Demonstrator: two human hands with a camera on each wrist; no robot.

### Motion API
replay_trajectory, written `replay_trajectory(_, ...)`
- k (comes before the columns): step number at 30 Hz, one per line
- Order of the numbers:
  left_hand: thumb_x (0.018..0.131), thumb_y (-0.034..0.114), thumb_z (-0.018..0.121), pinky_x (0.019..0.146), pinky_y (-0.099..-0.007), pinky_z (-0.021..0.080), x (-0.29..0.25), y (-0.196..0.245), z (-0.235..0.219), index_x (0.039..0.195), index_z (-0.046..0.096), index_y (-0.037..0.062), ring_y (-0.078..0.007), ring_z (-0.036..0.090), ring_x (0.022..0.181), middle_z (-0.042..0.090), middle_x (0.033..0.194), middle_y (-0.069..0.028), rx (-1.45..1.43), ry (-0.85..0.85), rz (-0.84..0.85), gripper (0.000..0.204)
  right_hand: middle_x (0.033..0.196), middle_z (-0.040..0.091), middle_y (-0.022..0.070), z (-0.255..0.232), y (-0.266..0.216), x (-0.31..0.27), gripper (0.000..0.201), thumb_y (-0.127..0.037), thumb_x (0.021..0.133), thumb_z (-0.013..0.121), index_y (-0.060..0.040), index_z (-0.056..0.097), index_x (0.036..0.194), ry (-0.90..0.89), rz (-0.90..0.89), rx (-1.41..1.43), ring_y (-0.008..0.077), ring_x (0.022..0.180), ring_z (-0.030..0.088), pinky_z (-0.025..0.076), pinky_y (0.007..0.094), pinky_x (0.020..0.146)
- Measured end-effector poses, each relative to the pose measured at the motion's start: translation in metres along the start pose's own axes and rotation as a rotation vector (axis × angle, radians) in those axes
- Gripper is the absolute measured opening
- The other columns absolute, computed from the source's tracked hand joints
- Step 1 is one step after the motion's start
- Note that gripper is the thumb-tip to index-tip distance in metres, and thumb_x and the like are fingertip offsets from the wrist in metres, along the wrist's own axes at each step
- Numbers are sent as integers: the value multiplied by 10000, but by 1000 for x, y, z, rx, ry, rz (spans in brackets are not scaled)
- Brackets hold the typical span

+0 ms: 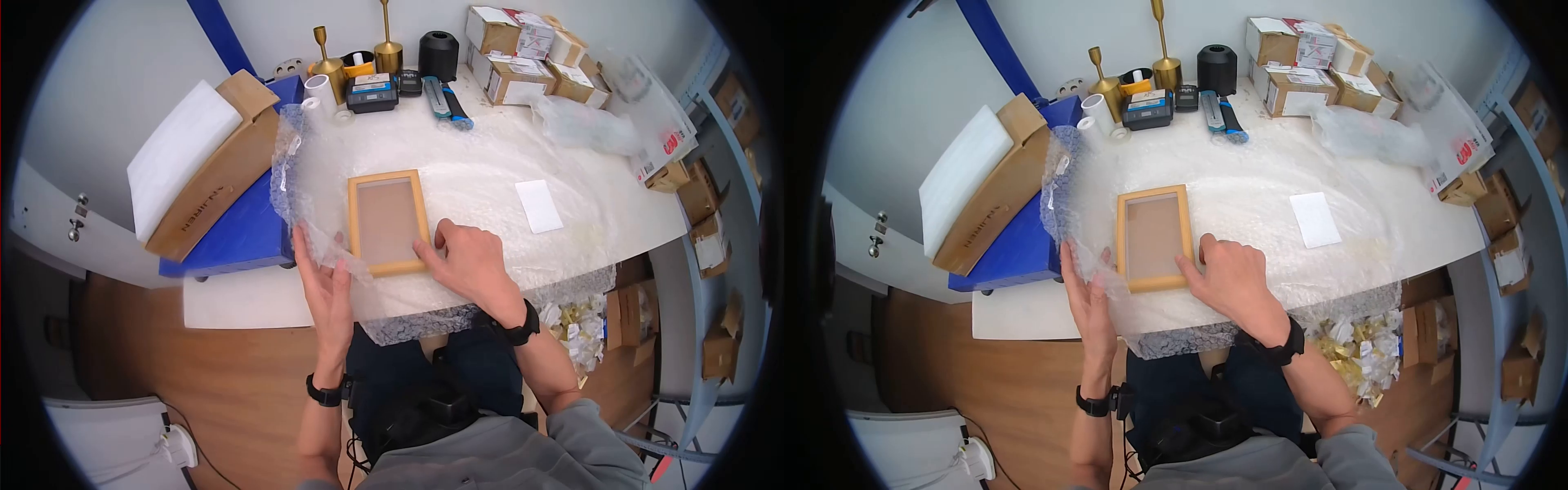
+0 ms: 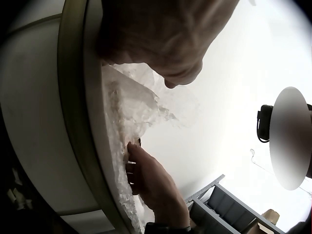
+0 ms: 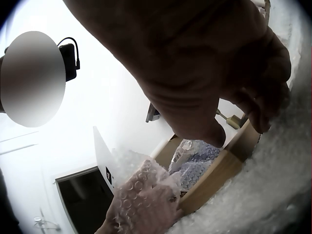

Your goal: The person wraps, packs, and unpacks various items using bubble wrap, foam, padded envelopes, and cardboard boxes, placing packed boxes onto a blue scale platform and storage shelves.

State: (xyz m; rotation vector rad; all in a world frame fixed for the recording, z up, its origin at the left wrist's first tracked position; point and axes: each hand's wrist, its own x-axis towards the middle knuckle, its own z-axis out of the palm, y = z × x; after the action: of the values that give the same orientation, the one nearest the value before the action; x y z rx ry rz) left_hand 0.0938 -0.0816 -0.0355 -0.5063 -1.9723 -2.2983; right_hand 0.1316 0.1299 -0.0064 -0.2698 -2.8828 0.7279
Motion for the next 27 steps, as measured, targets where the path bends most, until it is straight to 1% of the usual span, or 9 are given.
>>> replay_trajectory(4, 1091, 359, 530, 1248, -484, 276, -4, -17, -7, 1684, 47, 39, -416, 308, 1544, 78, 1753, -168, 16, 6, 104, 830, 679, 690, 147, 4, -1, 6, 365, -364, 961, 656, -22, 674, 834, -23, 12, 29, 371, 670, 688, 528, 468, 644)
replay_trajectory(6, 1091, 402, 510, 1248, -508, 271, -5, -23, -9, 1686, 38, 47, -416, 284, 1552, 68, 1757, -150, -74, 25, 103, 838, 672, 673, 214, 3, 0, 5, 365, -319, 971, 636, 19, 656, 835, -8, -28, 109, 421, 650, 679, 530, 522, 642)
replay_trajectory(10, 1081, 525, 465, 1239, -569, 267, -5, -19, -12, 1691, 19, 74, -421, 237, 1563, 28, 1768, -98, -213, 9, 92, 880, 664, 670, 214, 5, -1, 3, 349, -293, 961, 637, 21, 651, 810, 28, -45, 87, 421, 659, 682, 534, 518, 643)
replay_trajectory(16, 1063, 586, 456, 1232, -602, 254, -6, -12, -9, 1693, 32, 86, -433, 227, 1564, 20, 1771, -70, -264, 33, 54, 909, 636, 650, 238, -6, -3, 8, 309, -238, 924, 645, 43, 671, 798, 69, -9, 53, 439, 638, 671, 548, 518, 660)
replay_trajectory(18, 1057, 599, 458, 1232, -605, 253, -7, -13, -8, 1693, 36, 87, -434, 234, 1561, 24, 1771, -65, -253, 35, 58, 919, 624, 668, 187, -10, 6, 12, 314, -247, 951, 656, 42, 678, 829, 8, 55, 239, 347, 571, 688, 548, 448, 569)
replay_trajectory(19, 1050, 612, 460, 1232, -608, 252, -7, -13, -8, 1693, 39, 88, -434, 242, 1558, 28, 1771, -60, -244, 40, 61, 930, 624, 668, 187, -16, 10, 11, 314, -247, 951, 656, 42, 678, 829, 13, 56, 238, 347, 571, 688, 548, 448, 569)
replay_trajectory(21, 1041, 626, 470, 1233, -610, 249, -8, -12, -8, 1694, 40, 94, -434, 247, 1556, 29, 1772, -58, -251, 38, 61, 945, 666, 691, 97, -29, 20, 8, 327, -275, 998, 646, 23, 677, 866, -98, 317, 734, 200, 550, 692, 504, 333, 457)
replay_trajectory(22, 1031, 641, 479, 1235, -611, 247, -8, -12, -9, 1695, 42, 100, -434, 252, 1555, 29, 1772, -57, -256, 41, 58, 961, 712, 676, 33, -30, 34, 5, 333, -305, 1044, 627, -14, 664, 887, -90, 310, 879, 103, 567, 677, 457, 237, 405)
replay_trajectory(27, 984, 692, 533, 1246, -607, 231, -11, -8, -8, 1696, 51, 106, -449, 266, 1547, 36, 1770, -72, -298, 60, 49, 1041, 730, 675, 47, -59, 71, -19, 295, -285, 1069, 602, -33, 654, 925, 147, 310, 1086, 116, 562, 663, 474, 233, 407)
